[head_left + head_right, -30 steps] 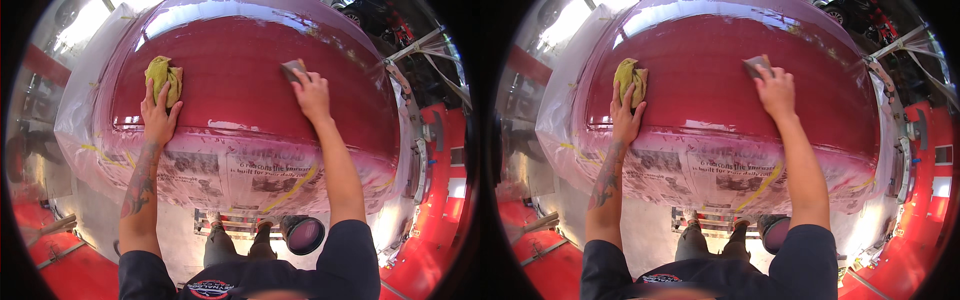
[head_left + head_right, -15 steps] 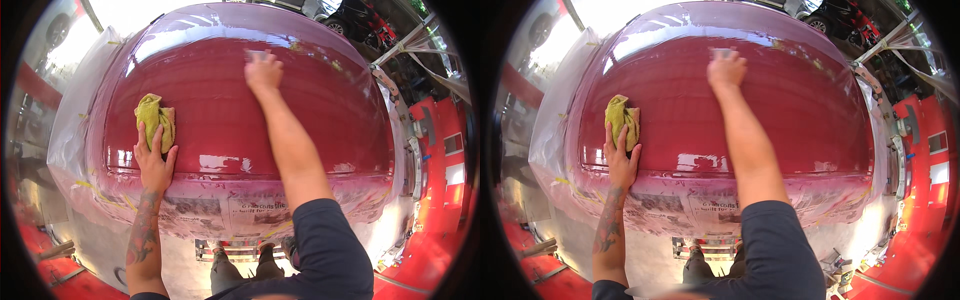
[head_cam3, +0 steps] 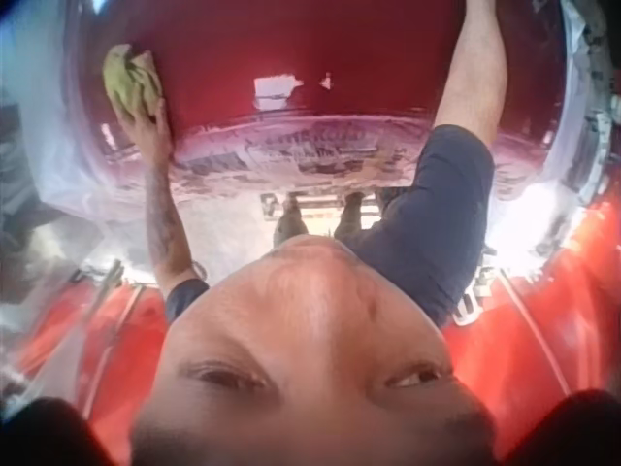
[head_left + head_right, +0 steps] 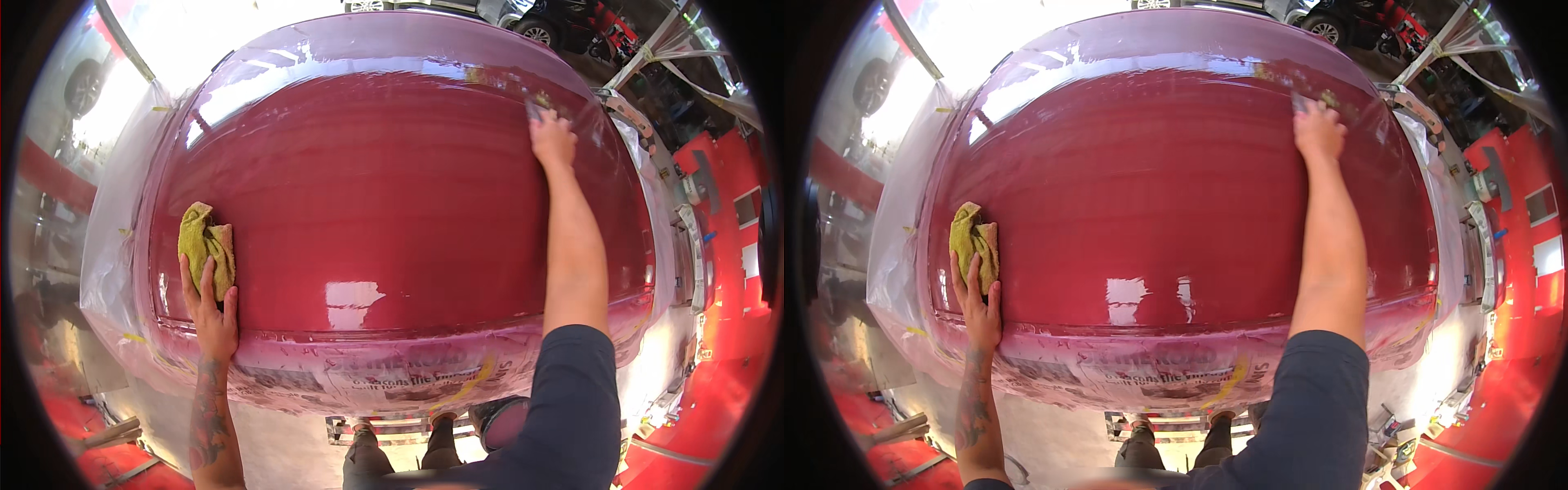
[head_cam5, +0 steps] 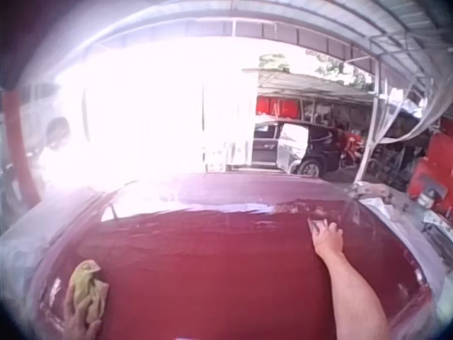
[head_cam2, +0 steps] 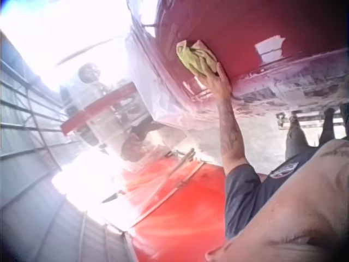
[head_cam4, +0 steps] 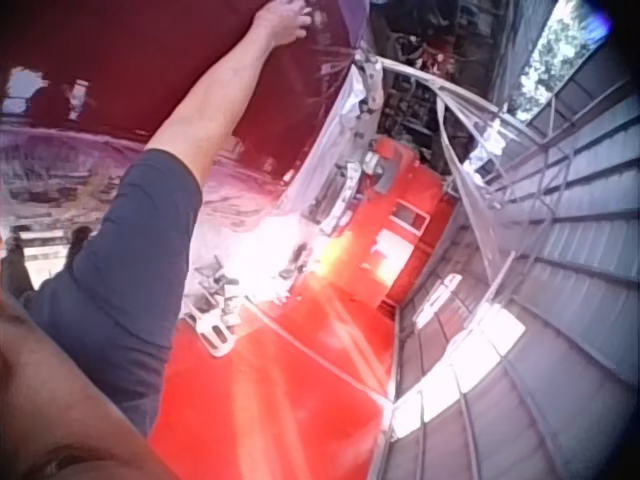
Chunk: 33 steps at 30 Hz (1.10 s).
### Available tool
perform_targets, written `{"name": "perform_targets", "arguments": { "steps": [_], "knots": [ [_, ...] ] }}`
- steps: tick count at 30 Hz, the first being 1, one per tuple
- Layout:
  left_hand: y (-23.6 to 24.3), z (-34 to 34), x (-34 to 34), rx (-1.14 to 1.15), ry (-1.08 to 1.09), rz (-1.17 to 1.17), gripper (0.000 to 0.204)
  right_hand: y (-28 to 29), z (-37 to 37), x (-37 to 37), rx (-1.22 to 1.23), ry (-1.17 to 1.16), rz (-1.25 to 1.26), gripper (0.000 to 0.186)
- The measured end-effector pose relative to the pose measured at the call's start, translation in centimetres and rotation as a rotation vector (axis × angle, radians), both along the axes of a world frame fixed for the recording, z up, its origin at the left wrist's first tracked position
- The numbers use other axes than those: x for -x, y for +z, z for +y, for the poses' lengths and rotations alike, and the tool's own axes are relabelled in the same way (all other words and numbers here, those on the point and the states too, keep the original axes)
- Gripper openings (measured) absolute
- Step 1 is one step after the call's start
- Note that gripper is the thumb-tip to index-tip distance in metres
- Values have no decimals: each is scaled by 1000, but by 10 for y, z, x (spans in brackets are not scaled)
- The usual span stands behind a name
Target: Wet sanding a car panel using a sanding block and a cloth in preparation for painting.
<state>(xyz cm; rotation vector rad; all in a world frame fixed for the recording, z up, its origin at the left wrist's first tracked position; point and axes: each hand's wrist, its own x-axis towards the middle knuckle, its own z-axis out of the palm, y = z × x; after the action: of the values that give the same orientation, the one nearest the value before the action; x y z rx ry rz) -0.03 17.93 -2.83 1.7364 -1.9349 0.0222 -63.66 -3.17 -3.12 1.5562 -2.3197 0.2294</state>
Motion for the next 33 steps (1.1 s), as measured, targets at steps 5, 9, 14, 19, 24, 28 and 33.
{"name": "perform_targets", "arguments": {
  "steps": [5,9,14,19,24,28,33],
  "knots": [
    [3,-6,19,-32,-6,-12,59,23,19,73,61,-716,-345,56],
    [5,-4,17,-40,7,10,60,33,-74,-100,67,-280,-292,42],
    [5,-3,15,-81,3,31,59,14,-152,-342,-79,221,-475,58],
    [2,-3,8,-47,7,18,61,26,-101,-476,-232,773,-304,46],
    [-8,-18,27,-51,-59,73,60,-28,-191,-270,111,449,-60,37],
    [3,-1,4,-51,9,-6,59,4,-113,-48,-73,125,-29,50],
    [1,-4,8,-42,-5,25,60,15,24,100,-51,-590,-121,46]
  ]
}}
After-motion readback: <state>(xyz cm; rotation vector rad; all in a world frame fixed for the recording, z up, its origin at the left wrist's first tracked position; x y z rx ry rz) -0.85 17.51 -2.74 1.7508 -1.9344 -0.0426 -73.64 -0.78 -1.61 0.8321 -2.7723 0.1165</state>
